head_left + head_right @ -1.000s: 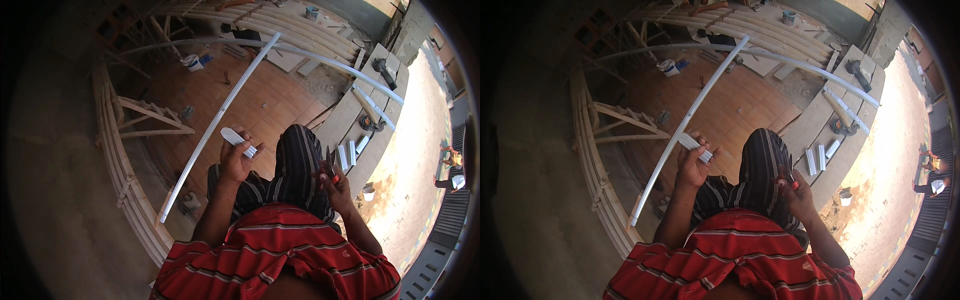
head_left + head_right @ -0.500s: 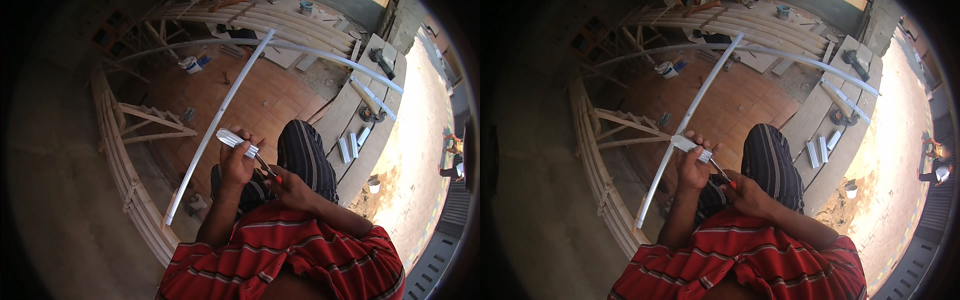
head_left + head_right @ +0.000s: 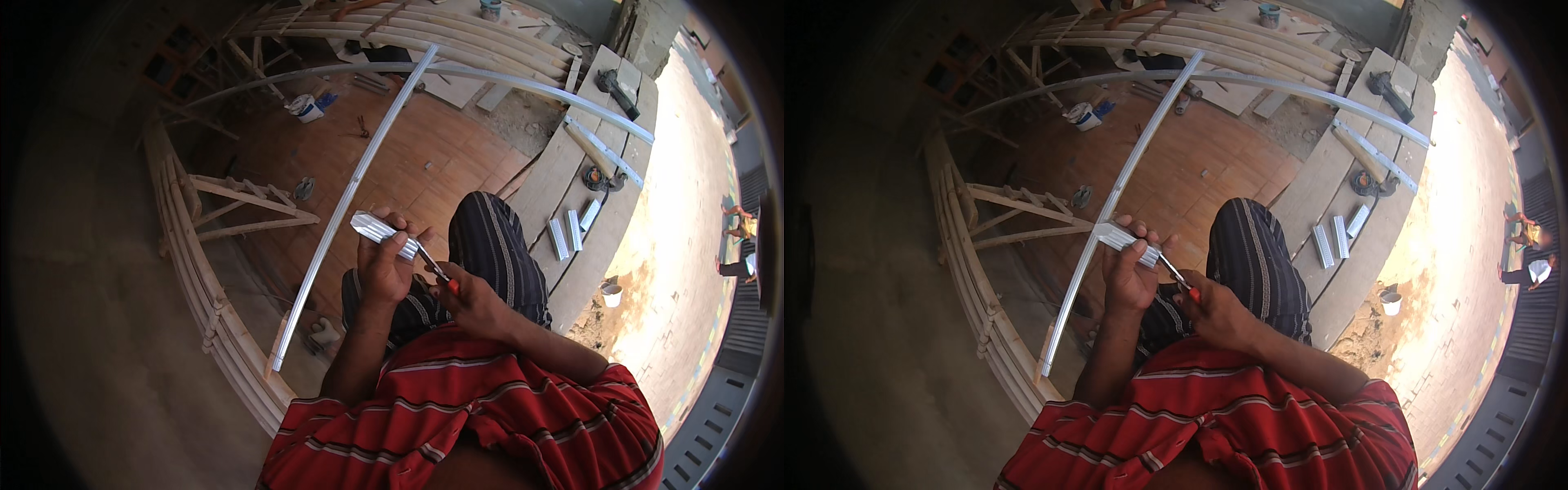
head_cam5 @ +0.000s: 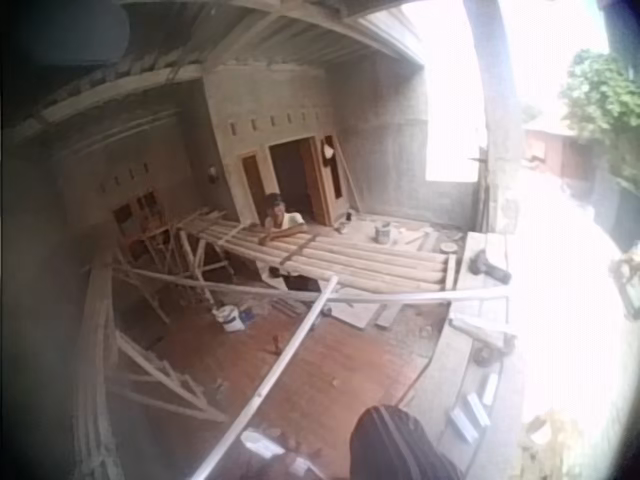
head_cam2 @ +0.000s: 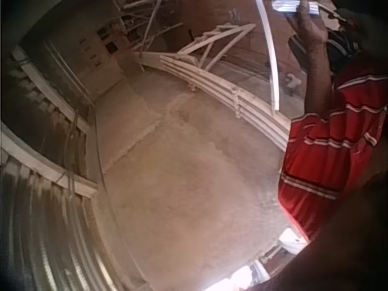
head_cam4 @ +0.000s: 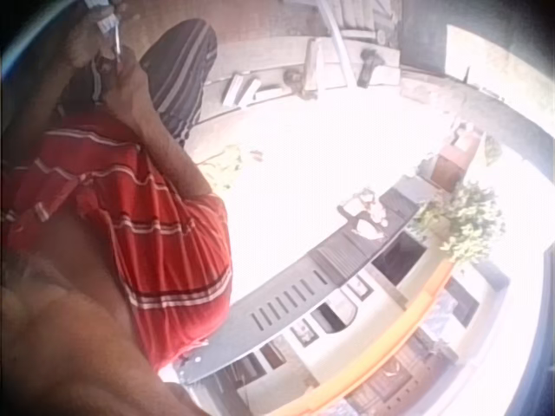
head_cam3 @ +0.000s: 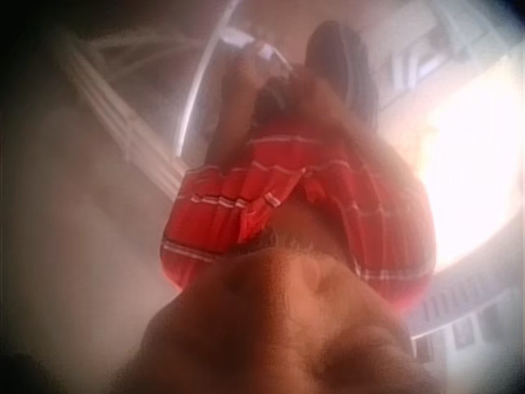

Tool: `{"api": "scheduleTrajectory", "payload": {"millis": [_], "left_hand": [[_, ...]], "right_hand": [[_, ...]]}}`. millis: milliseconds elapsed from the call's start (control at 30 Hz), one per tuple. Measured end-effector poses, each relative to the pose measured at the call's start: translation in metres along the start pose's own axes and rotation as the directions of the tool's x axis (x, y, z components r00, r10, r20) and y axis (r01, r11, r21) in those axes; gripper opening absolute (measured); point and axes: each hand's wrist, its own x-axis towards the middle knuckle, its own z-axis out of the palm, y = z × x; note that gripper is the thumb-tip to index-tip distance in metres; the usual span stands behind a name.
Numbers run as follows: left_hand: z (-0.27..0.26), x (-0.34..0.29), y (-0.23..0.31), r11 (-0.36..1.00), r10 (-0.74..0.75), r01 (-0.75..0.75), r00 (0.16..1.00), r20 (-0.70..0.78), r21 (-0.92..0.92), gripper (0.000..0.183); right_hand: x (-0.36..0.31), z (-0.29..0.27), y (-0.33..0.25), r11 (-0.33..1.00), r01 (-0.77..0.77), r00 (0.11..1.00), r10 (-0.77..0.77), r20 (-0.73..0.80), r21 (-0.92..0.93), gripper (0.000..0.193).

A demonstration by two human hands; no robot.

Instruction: The person sits on the floor and uses tin snips to cut a long metal profile into smaller segments. They measure the profile with a tape measure and cut it repeatedly, placing the cut pieces on the floor.

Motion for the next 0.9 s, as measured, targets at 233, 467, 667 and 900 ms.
{"api": "scheduleTrajectory", "payload": {"millis": [233,467,667,900], "left_hand": [[0.002,-0.001,-0.003,1.000,-0.008,0.008,1.000,-0.011,0.002,0.046],[0.007,0.000,-0.003,0.999,-0.030,0.034,0.996,-0.079,0.042,0.042],[0.002,0.001,-0.006,0.998,-0.065,0.065,0.993,-0.094,0.006,0.038],[-0.003,-0.001,-0.009,0.996,-0.080,0.076,0.991,-0.103,-0.045,0.037]], "right_hand": [[0.002,-0.002,0.000,1.000,-0.018,1.000,0.019,0.022,-0.020,0.043],[0.004,0.002,0.006,0.997,-0.079,0.997,0.079,0.023,0.010,0.039],[0.007,0.009,0.022,0.998,-0.045,0.999,0.046,-0.020,0.040,0.033],[0.008,0.010,0.025,0.997,-0.063,0.998,0.064,-0.025,0.033,0.029]]}}
